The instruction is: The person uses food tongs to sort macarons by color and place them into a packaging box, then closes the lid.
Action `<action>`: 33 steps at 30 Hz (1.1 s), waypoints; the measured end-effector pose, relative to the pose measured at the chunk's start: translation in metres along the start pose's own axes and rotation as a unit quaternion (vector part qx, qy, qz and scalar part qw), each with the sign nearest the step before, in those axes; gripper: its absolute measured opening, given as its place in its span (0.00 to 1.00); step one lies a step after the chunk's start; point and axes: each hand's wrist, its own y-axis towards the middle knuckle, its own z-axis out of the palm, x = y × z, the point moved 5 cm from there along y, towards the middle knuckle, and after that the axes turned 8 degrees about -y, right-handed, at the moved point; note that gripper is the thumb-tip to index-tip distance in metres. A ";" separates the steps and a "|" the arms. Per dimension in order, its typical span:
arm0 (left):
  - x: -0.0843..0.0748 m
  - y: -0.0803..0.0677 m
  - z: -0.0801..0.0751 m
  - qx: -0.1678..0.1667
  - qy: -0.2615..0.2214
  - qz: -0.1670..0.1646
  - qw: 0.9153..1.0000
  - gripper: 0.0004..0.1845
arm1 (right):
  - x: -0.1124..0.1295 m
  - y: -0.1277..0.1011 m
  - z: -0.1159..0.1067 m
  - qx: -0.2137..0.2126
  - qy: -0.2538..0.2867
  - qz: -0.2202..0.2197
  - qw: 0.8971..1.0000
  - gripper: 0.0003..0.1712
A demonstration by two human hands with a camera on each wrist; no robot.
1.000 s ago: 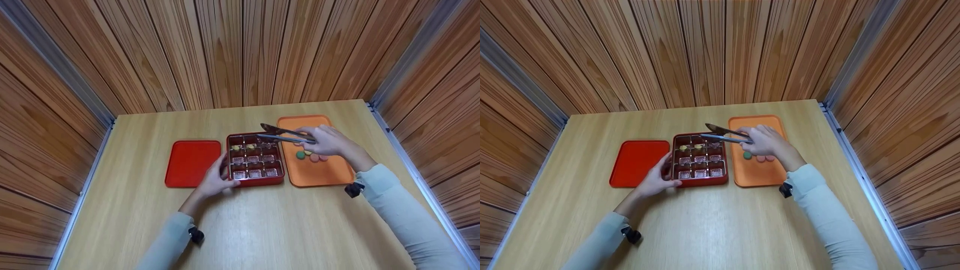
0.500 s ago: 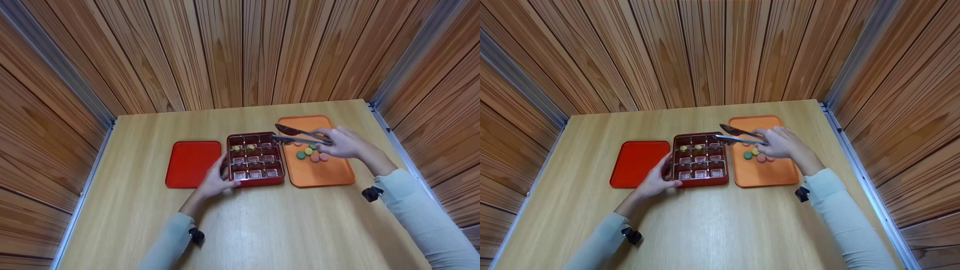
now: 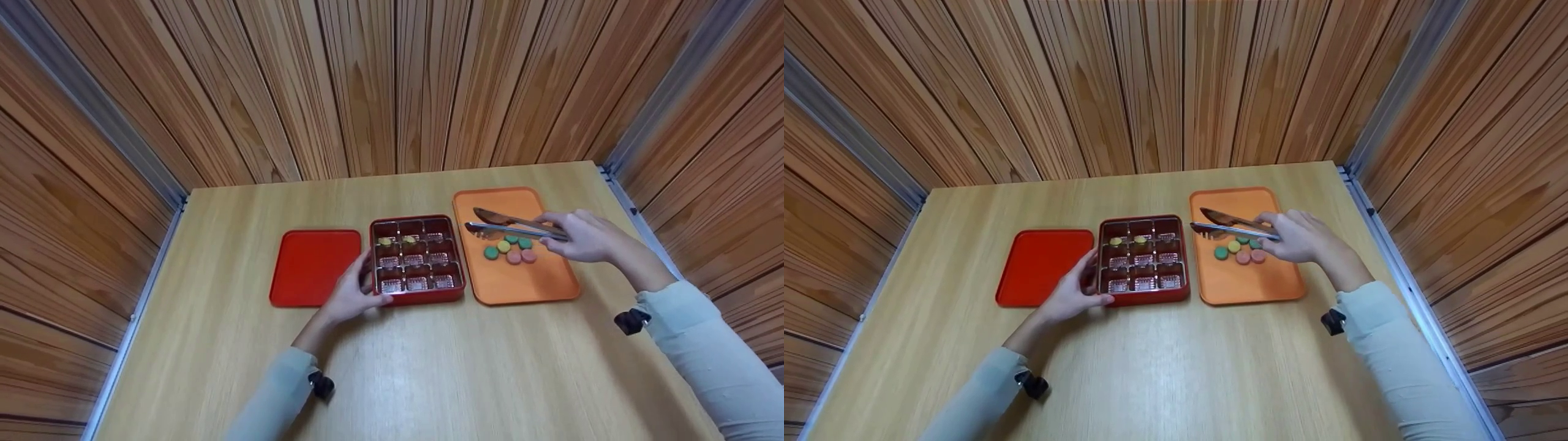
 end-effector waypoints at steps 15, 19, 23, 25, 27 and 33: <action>-0.001 0.000 0.000 -0.003 0.001 0.001 1.000 0.65 | -0.018 -0.008 0.005 0.030 -0.006 -0.009 0.999 0.22; -0.001 0.000 0.000 -0.001 0.001 -0.001 1.000 0.65 | -0.023 -0.009 0.009 0.038 0.001 -0.009 0.999 0.21; -0.001 0.000 0.000 0.001 -0.001 -0.003 1.000 0.66 | -0.026 -0.010 0.013 0.046 0.000 -0.004 0.999 0.21; -0.001 0.000 0.000 0.001 -0.002 -0.003 1.000 0.67 | -0.028 -0.010 0.014 0.049 -0.002 0.000 0.999 0.21; 0.000 0.000 0.000 0.000 -0.003 -0.007 1.000 0.67 | -0.029 -0.009 0.016 0.053 -0.004 0.007 0.999 0.22; 0.000 0.000 0.000 -0.002 -0.002 -0.001 1.000 0.65 | -0.034 -0.009 0.017 0.059 -0.001 0.021 0.998 0.23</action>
